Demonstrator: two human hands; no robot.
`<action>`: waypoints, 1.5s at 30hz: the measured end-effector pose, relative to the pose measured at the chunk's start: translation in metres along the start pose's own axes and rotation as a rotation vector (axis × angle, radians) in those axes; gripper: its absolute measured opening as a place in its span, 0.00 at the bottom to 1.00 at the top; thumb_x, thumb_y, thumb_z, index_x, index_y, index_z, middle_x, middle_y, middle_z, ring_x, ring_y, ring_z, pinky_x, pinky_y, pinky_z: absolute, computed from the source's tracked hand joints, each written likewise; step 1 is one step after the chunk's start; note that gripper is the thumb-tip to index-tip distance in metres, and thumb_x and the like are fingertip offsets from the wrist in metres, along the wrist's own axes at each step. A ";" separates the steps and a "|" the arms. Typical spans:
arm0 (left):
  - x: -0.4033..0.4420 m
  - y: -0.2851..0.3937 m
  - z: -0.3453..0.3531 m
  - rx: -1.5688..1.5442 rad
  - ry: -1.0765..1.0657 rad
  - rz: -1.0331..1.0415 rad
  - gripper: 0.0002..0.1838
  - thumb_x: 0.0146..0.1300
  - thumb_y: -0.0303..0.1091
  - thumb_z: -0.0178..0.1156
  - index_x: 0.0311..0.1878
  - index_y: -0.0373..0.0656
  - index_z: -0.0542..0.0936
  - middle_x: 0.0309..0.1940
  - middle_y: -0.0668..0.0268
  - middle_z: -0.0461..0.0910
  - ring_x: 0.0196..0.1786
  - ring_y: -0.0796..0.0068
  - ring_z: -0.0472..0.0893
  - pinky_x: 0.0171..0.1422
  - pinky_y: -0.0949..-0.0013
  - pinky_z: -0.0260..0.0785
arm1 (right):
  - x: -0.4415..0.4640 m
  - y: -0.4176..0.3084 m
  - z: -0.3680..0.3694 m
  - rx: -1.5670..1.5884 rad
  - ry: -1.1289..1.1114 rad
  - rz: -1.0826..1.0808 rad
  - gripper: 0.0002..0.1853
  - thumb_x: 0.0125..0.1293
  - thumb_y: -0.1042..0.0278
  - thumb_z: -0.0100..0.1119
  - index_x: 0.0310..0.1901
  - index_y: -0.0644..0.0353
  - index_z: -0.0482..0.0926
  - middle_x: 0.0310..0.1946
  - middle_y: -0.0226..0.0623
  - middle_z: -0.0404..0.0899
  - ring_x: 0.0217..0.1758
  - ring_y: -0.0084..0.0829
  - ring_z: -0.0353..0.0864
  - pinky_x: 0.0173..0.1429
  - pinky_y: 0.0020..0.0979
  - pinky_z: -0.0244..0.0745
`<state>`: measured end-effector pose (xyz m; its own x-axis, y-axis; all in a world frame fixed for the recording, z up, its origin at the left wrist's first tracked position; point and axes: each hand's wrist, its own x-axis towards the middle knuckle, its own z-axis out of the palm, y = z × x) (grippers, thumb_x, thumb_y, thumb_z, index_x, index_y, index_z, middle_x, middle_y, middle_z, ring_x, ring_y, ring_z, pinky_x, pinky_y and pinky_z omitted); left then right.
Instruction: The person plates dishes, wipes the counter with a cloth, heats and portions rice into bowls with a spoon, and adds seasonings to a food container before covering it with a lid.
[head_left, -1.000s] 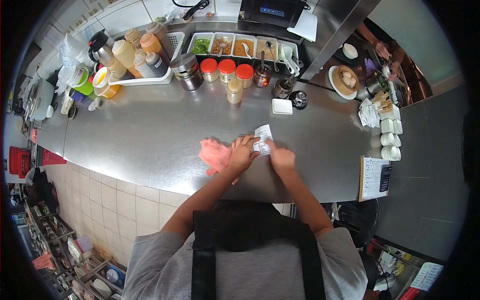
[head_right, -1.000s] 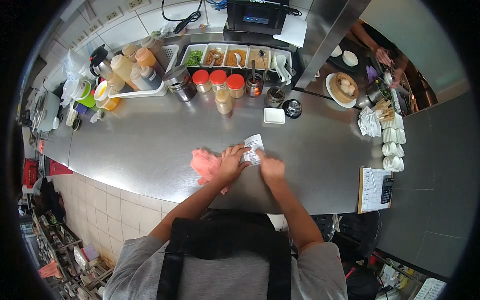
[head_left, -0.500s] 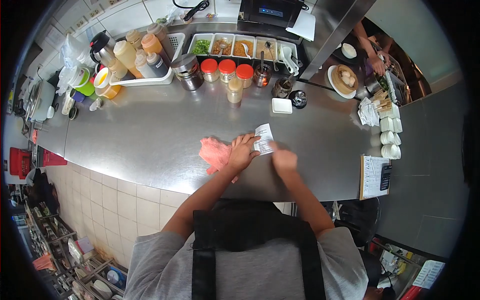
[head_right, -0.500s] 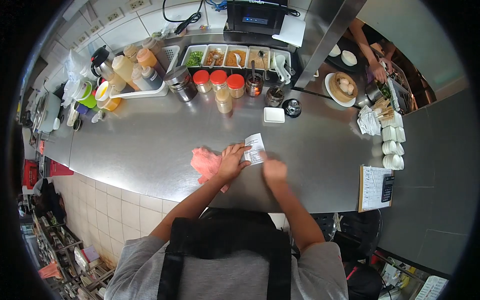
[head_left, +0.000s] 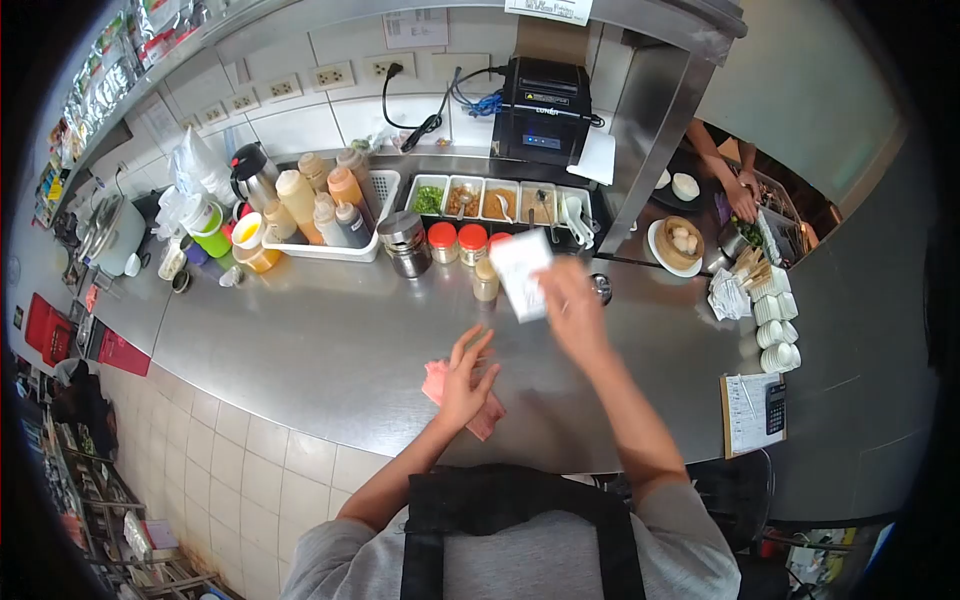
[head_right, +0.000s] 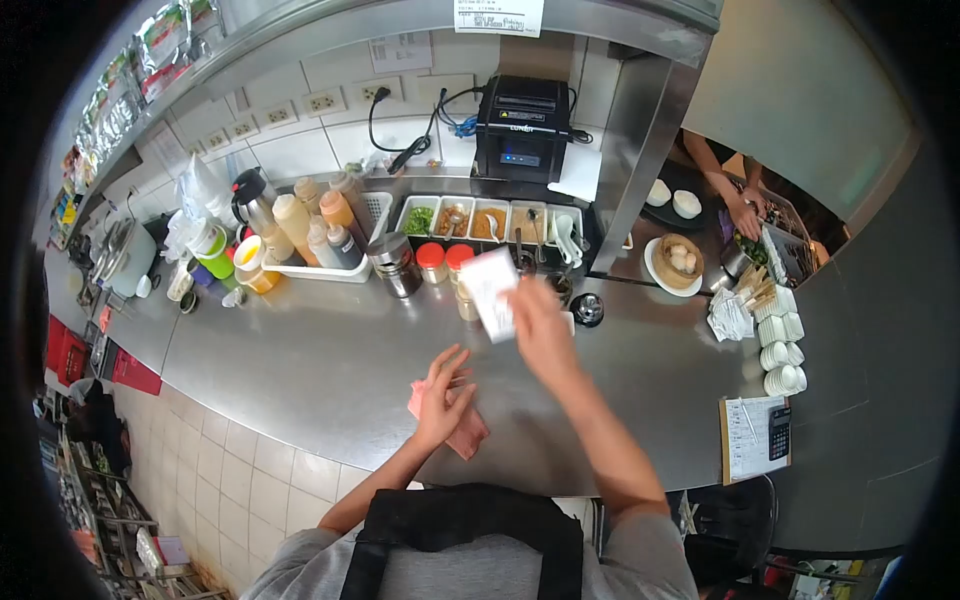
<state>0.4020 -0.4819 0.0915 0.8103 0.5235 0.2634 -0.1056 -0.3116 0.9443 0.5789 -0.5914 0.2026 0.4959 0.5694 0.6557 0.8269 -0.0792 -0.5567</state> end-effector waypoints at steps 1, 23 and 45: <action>-0.004 -0.008 -0.011 0.183 -0.061 0.046 0.29 0.63 0.26 0.65 0.68 0.47 0.73 0.71 0.56 0.64 0.63 0.57 0.76 0.65 0.56 0.70 | 0.038 -0.007 -0.018 -0.045 0.127 -0.141 0.06 0.65 0.79 0.58 0.42 0.65 0.79 0.40 0.46 0.78 0.44 0.44 0.80 0.49 0.39 0.74; -0.053 -0.042 -0.045 0.689 0.173 0.031 0.23 0.60 0.40 0.67 0.60 0.53 0.77 0.60 0.57 0.71 0.64 0.52 0.70 0.66 0.52 0.61 | 0.034 -0.017 0.042 -0.015 -0.052 -0.286 0.12 0.63 0.67 0.62 0.46 0.63 0.79 0.45 0.45 0.79 0.50 0.47 0.77 0.56 0.42 0.72; 0.102 0.096 -0.056 0.108 0.210 0.333 0.10 0.69 0.29 0.60 0.51 0.38 0.81 0.55 0.59 0.77 0.59 0.68 0.76 0.67 0.62 0.65 | -0.219 0.026 0.119 0.532 -0.682 -0.002 0.17 0.67 0.77 0.48 0.55 0.60 0.81 0.64 0.37 0.74 0.67 0.35 0.73 0.73 0.39 0.69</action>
<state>0.4419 -0.4140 0.2198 0.6052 0.5275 0.5962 -0.2722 -0.5667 0.7777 0.4599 -0.6207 -0.0167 0.0863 0.9492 0.3026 0.5094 0.2190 -0.8322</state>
